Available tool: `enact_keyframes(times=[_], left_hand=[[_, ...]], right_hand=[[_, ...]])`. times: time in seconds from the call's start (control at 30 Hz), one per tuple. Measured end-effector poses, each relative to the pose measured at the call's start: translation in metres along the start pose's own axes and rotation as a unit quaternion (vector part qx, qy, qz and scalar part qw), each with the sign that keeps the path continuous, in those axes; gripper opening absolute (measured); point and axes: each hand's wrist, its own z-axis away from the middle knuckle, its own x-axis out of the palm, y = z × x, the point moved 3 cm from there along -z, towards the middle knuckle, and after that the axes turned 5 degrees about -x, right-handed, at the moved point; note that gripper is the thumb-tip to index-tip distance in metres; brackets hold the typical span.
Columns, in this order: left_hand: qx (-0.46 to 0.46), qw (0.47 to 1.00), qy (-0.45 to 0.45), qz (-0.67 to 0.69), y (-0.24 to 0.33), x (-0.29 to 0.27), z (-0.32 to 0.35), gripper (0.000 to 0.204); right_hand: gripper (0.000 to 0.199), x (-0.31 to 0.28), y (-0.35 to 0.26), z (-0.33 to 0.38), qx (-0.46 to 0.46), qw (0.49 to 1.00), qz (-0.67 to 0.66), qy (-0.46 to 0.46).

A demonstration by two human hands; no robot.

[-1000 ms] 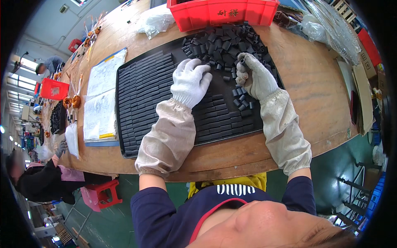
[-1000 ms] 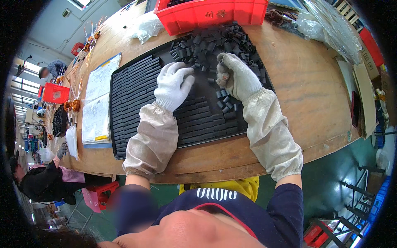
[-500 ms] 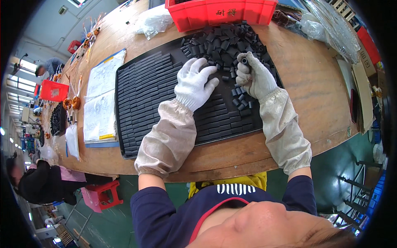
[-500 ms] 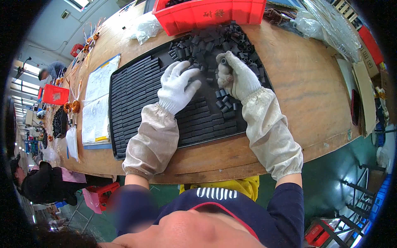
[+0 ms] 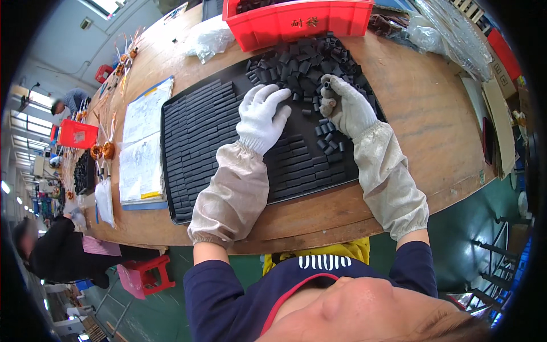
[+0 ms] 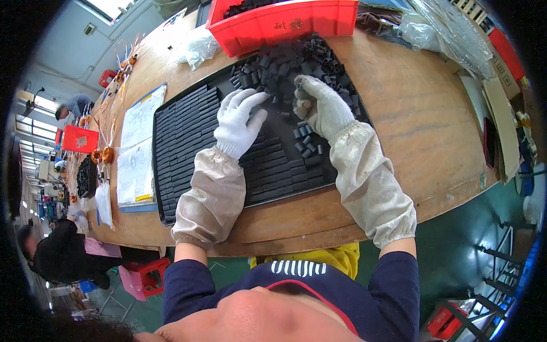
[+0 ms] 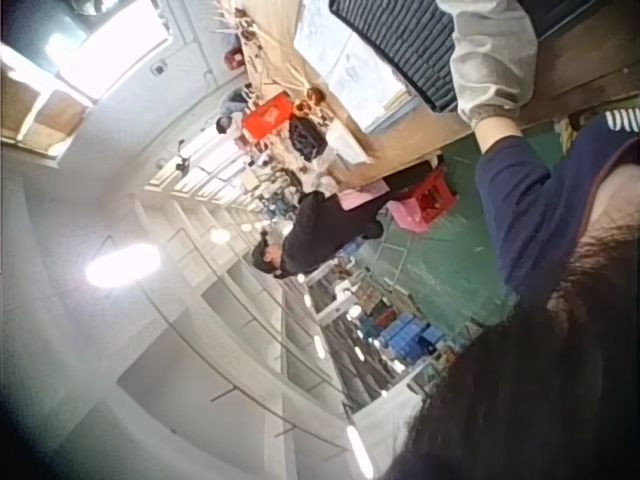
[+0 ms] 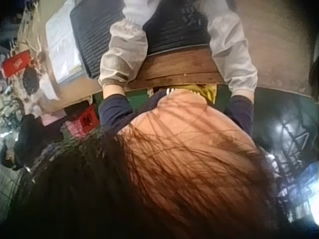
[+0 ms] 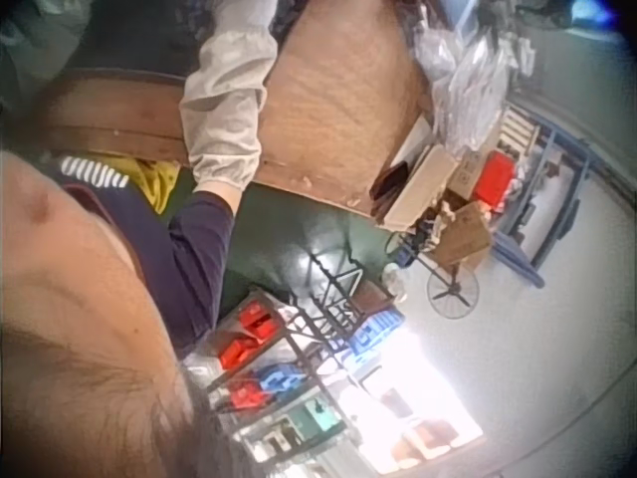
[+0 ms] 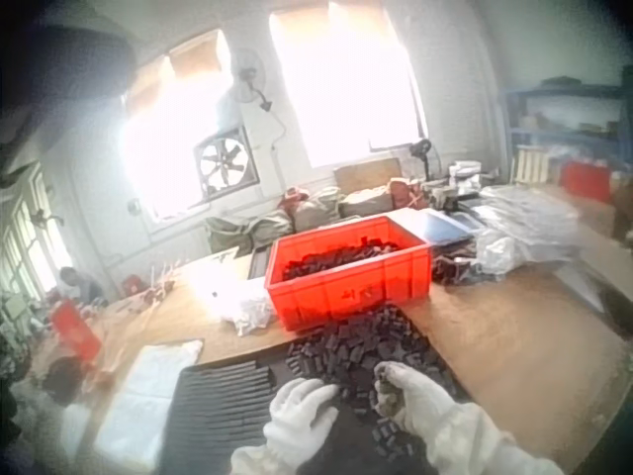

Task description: The person sits at a workbench and repeatedly picks up small black cylindrical components from a pile. They insert these components into longer black rods and place the assembled units into a black tray.

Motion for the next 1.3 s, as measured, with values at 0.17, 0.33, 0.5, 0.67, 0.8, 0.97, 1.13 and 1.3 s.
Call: enact_keyframes(times=[0.17,0.33,0.5,0.67,0.8,0.97,1.13,1.3], left_hand=[[-0.018,0.998,-0.041,-0.033,-0.013,0.014,-0.023,0.041],[-0.053,0.983,-0.085,-0.153,-0.006,0.031,-0.048,0.038],[-0.065,0.980,-0.098,-0.158,-0.009,0.037,-0.060,0.028],[-0.260,0.946,-0.129,0.142,-0.006,0.018,-0.052,0.011],[-0.333,0.851,-0.150,0.377,0.003,-0.001,-0.027,0.018],[-0.354,0.803,-0.164,0.450,0.004,-0.004,-0.007,0.027],[-0.333,0.825,-0.170,0.423,0.016,-0.008,0.000,0.044],[-0.363,0.799,-0.197,0.437,0.029,-0.016,-0.005,0.048]], right_hand=[[0.014,0.001,0.002,-0.003,-0.009,1.000,0.005,0.001],[0.015,0.001,-0.001,0.000,-0.008,0.999,0.032,-0.002],[0.016,0.002,-0.001,0.001,-0.008,0.999,0.041,0.008],[0.016,0.001,-0.001,0.000,-0.013,0.999,0.038,0.004],[0.016,0.003,0.002,0.001,-0.033,0.992,0.119,-0.026],[0.020,0.024,0.011,0.013,-0.179,0.883,0.424,-0.094],[0.033,0.032,0.012,0.025,-0.152,0.793,0.582,-0.096],[0.025,0.029,0.012,0.024,-0.265,0.749,0.590,-0.140]])
